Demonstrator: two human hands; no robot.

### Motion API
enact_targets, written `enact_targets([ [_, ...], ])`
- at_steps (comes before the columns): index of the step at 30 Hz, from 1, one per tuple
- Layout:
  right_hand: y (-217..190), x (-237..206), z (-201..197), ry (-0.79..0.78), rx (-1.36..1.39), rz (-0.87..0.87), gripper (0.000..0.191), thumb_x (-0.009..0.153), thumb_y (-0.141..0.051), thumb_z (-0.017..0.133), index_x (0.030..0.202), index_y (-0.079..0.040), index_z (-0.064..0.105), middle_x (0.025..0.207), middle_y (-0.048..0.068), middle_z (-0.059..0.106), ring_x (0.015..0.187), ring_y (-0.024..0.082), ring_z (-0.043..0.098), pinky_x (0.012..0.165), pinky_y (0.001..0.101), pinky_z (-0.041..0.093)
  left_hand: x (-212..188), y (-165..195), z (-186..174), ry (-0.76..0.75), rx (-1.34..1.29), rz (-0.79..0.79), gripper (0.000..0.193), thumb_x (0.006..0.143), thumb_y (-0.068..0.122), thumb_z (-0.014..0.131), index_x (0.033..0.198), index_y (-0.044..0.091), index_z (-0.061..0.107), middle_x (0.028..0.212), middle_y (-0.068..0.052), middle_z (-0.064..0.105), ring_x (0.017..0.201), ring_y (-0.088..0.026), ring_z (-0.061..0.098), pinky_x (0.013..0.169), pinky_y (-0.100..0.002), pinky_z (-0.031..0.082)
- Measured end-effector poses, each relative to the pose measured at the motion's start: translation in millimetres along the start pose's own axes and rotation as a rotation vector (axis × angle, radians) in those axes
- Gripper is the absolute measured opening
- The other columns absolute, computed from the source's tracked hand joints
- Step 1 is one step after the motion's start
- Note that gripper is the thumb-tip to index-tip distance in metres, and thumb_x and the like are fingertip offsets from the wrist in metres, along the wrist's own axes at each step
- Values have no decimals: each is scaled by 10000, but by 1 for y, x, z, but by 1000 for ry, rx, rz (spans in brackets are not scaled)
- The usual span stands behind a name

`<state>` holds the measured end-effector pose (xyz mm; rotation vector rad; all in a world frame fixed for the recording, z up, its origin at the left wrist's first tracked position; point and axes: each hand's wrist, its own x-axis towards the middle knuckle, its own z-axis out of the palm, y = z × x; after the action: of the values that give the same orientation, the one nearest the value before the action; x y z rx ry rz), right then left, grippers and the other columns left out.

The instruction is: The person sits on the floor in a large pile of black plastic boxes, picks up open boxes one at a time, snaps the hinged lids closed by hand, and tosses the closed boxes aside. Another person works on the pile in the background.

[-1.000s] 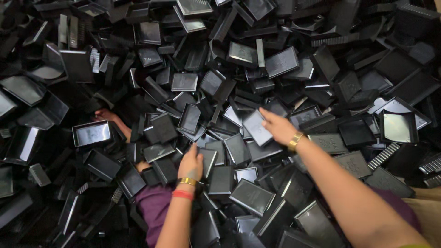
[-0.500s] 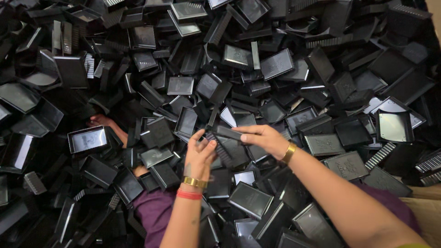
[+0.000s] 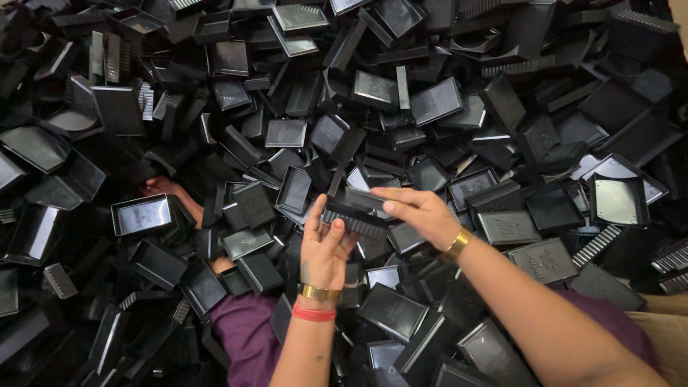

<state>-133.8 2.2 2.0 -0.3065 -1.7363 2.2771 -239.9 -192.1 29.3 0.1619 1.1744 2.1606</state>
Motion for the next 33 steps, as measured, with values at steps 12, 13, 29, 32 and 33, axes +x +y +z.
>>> enact_targets([
  [12, 1, -14, 13, 163, -272, -590, 644, 1052, -598, 483, 1216, 9, 624, 1193, 106, 642, 1119, 181, 585, 986, 303, 459, -27, -27, 41, 145, -4, -158, 548, 872, 119, 702, 1363, 114, 459, 1145, -82, 610, 992, -223, 658, 848, -461, 591],
  [13, -1, -16, 10, 279, -259, -603, 652, 1056, -636, 468, 1095, -8, 639, 1058, 90, 649, 968, 151, 588, 887, 274, 478, -34, -31, 46, 150, 94, -276, 549, 831, 95, 721, 1308, 118, 451, 1131, -77, 607, 992, -221, 664, 852, -471, 604],
  [29, -6, -19, -22, 107, 146, -229, 723, 1136, -609, 345, 826, 0, 579, 781, 96, 591, 670, 174, 586, 659, 276, 472, -89, -8, 77, -155, 1336, 64, 575, 882, 285, 746, 1374, 83, 528, 1132, -196, 726, 1045, -363, 708, 893, -431, 549],
  [32, -24, -7, -38, -188, 302, -6, 779, 1071, -657, 250, 955, -8, 664, 864, 107, 691, 772, 175, 666, 757, 291, 521, -90, 24, 53, -520, 1199, -209, 518, 858, 283, 792, 1288, 71, 597, 1085, -164, 750, 1016, -266, 722, 886, -376, 556],
  [33, -29, -6, -40, -228, 253, 38, 755, 1031, -645, 253, 1012, -14, 668, 926, 119, 716, 856, 187, 688, 826, 314, 539, -88, 39, 39, -734, 1097, -277, 510, 842, 271, 819, 1257, 53, 617, 1093, -158, 749, 1020, -230, 721, 892, -352, 557],
])
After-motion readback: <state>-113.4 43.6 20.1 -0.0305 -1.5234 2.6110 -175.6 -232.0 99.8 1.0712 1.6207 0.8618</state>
